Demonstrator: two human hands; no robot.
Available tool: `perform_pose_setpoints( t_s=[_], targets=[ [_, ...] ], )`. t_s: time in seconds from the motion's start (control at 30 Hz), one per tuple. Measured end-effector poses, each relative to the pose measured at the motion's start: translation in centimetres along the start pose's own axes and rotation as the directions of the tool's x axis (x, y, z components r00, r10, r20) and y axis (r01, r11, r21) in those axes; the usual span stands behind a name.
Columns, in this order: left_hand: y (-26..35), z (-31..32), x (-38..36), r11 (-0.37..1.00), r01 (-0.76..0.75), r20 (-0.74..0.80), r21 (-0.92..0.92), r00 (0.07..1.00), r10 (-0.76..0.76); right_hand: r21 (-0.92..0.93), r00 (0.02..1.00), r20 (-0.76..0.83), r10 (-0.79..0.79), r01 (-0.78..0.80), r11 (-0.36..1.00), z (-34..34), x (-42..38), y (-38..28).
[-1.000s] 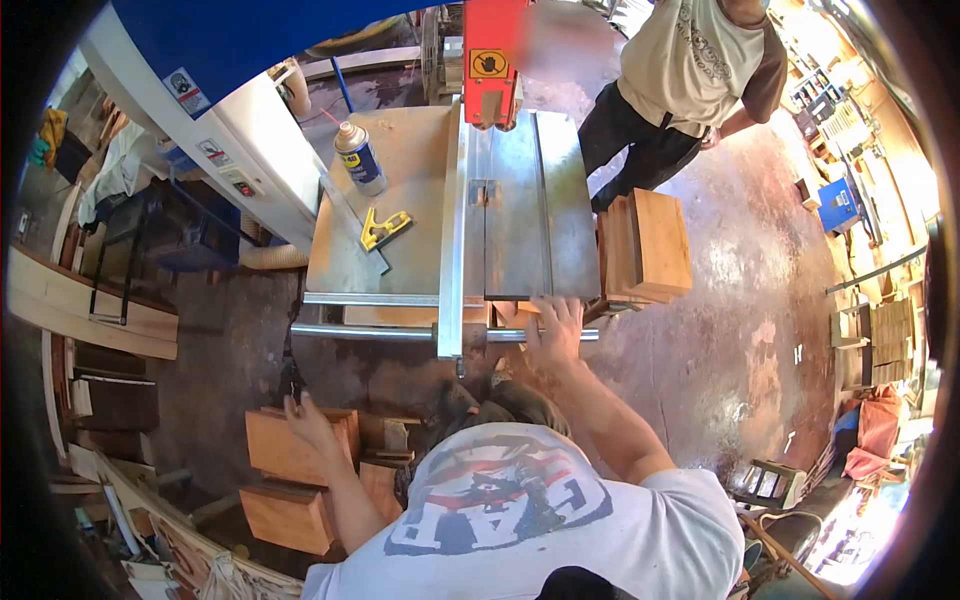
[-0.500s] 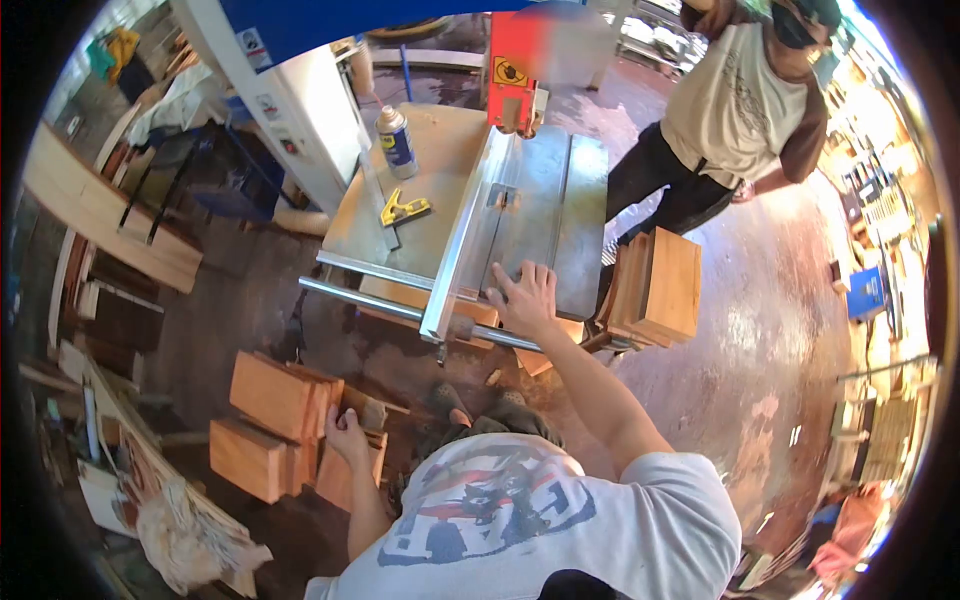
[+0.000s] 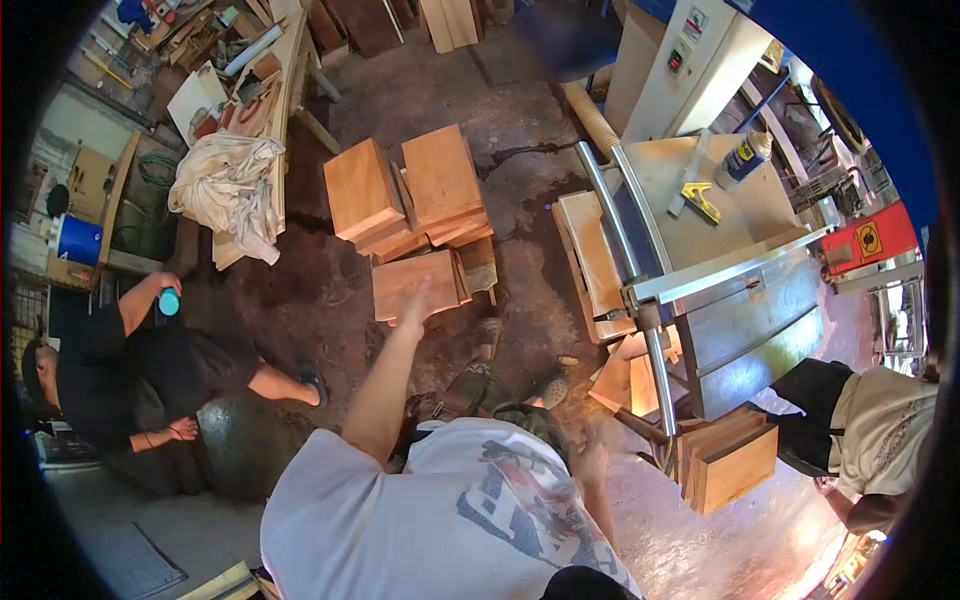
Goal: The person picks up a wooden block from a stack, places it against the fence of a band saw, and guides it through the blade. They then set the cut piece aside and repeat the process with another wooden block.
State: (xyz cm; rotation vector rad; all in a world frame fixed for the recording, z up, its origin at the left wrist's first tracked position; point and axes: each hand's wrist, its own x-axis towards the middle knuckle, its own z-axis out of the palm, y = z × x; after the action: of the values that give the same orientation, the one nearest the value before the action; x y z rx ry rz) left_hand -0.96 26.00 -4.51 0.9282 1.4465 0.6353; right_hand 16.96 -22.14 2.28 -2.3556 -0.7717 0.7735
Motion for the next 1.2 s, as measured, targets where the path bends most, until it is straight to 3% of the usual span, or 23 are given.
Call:
perform_pose_setpoints(
  t_s=[0.03,0.13,0.17,0.2,0.23,0.3,0.33,0.37,0.4,0.47,0.5,0.53,0.57,0.63,0.7,0.77,0.83,0.9,0.97,1.0,1.03,1.1,1.2],
  targets=[
    [-0.9,-1.1,3.5,0.994,0.054,0.02,-0.093,0.998,-0.053,0.008,0.997,0.071,0.02,-0.021,1.0,-0.4,-0.1,0.3],
    [0.5,-3.4,8.9,0.959,0.256,0.091,-0.121,0.965,-0.246,-0.039,0.992,-0.092,-0.081,0.077,0.996,4.1,0.4,10.6],
    [-0.2,-4.9,10.5,0.981,0.064,-0.033,0.18,0.998,-0.059,-0.093,0.995,-0.093,-0.02,0.011,0.996,3.4,0.4,10.1],
    [-1.7,-6.6,12.4,0.868,-0.102,-0.08,0.485,0.984,0.161,-0.144,0.994,-0.097,0.048,-0.061,0.988,2.6,0.7,8.9],
    [-3.3,-8.2,14.7,0.631,-0.229,-0.036,0.741,0.925,0.379,-0.191,0.987,-0.107,0.122,-0.141,0.971,2.8,1.1,7.5],
    [-7.8,-11.6,18.3,0.627,-0.083,-0.151,0.774,0.938,0.311,-0.084,0.961,-0.118,0.25,-0.26,0.962,4.9,3.0,3.6],
    [-7.7,-13.4,18.7,0.636,0.124,-0.198,0.762,0.979,0.046,-0.04,0.943,-0.111,0.315,-0.321,0.946,6.0,3.7,1.9],
    [-7.2,-14.7,19.0,0.588,0.329,-0.246,0.739,0.944,-0.22,-0.01,0.947,-0.024,0.319,-0.32,0.948,8.4,4.9,1.0],
    [-7.8,-15.3,19.1,0.582,0.327,-0.252,0.744,0.945,-0.209,0.021,0.949,0.058,0.311,-0.313,0.95,11.6,7.1,0.3],
    [-9.5,-16.7,20.1,0.575,0.323,-0.274,0.752,0.946,-0.173,0.105,0.862,0.31,0.4,-0.449,0.887,11.8,14.8,-14.0],
    [-9.9,-17.1,20.6,0.602,0.333,-0.248,0.725,0.943,-0.223,0.143,0.891,0.385,0.242,-0.317,0.938,19.5,17.7,-9.1],
    [-10.5,-18.0,20.9,0.625,0.348,-0.225,0.699,0.936,-0.27,0.169,0.938,0.325,0.125,-0.187,0.968,20.9,20.9,-13.7],
    [-11.0,-18.3,21.2,0.662,0.334,-0.198,0.671,0.941,-0.275,0.025,0.907,0.396,0.139,-0.162,0.986,23.7,24.4,-16.1],
    [-11.1,-18.2,20.8,0.742,0.28,-0.145,0.609,0.959,-0.243,0.159,0.91,0.415,-0.022,-0.048,0.986,31.2,30.4,-17.1],
    [-10.0,-16.9,18.7,0.823,0.187,-0.097,0.536,0.982,-0.16,0.212,0.981,0.175,-0.09,0.052,0.976,38.1,33.4,-17.6],
    [-7.5,-15.6,16.7,0.889,0.077,-0.053,0.452,0.997,-0.059,0.094,0.991,0.136,-0.004,-0.009,0.995,42.8,34.5,-17.1],
    [-3.3,-14.4,13.6,0.691,0.266,-0.184,0.672,0.964,-0.191,0.064,0.963,0.24,0.118,-0.137,0.988,42.1,33.1,-18.0],
    [0.3,-13.4,10.9,0.664,0.317,-0.202,0.677,0.948,-0.247,0.085,0.852,0.467,0.237,-0.311,0.947,34.9,32.6,-20.2],
    [3.0,-14.6,6.5,0.813,0.256,-0.086,0.523,0.965,-0.249,0.354,0.746,0.617,0.252,-0.549,0.757,31.5,29.6,-18.7],
    [4.4,-14.7,3.8,0.832,0.122,-0.039,0.542,0.992,-0.119,0.452,0.694,0.681,0.234,-0.65,0.611,30.2,27.7,-18.4],
    [5.7,-14.5,0.8,0.835,-0.019,0.014,0.55,1.0,0.014,0.48,0.638,0.698,0.325,-0.753,0.45,28.6,25.7,-19.2],
    [9.0,-13.4,-3.5,0.756,-0.34,0.213,0.559,0.94,0.266,0.539,0.513,0.724,0.462,-0.838,0.086,24.8,23.1,-21.8],
    [14.1,-12.8,-8.8,0.506,-0.751,0.582,0.424,0.654,0.483,0.696,0.692,0.711,0.123,-0.67,-0.256,21.0,21.1,-24.7]
  ],
)
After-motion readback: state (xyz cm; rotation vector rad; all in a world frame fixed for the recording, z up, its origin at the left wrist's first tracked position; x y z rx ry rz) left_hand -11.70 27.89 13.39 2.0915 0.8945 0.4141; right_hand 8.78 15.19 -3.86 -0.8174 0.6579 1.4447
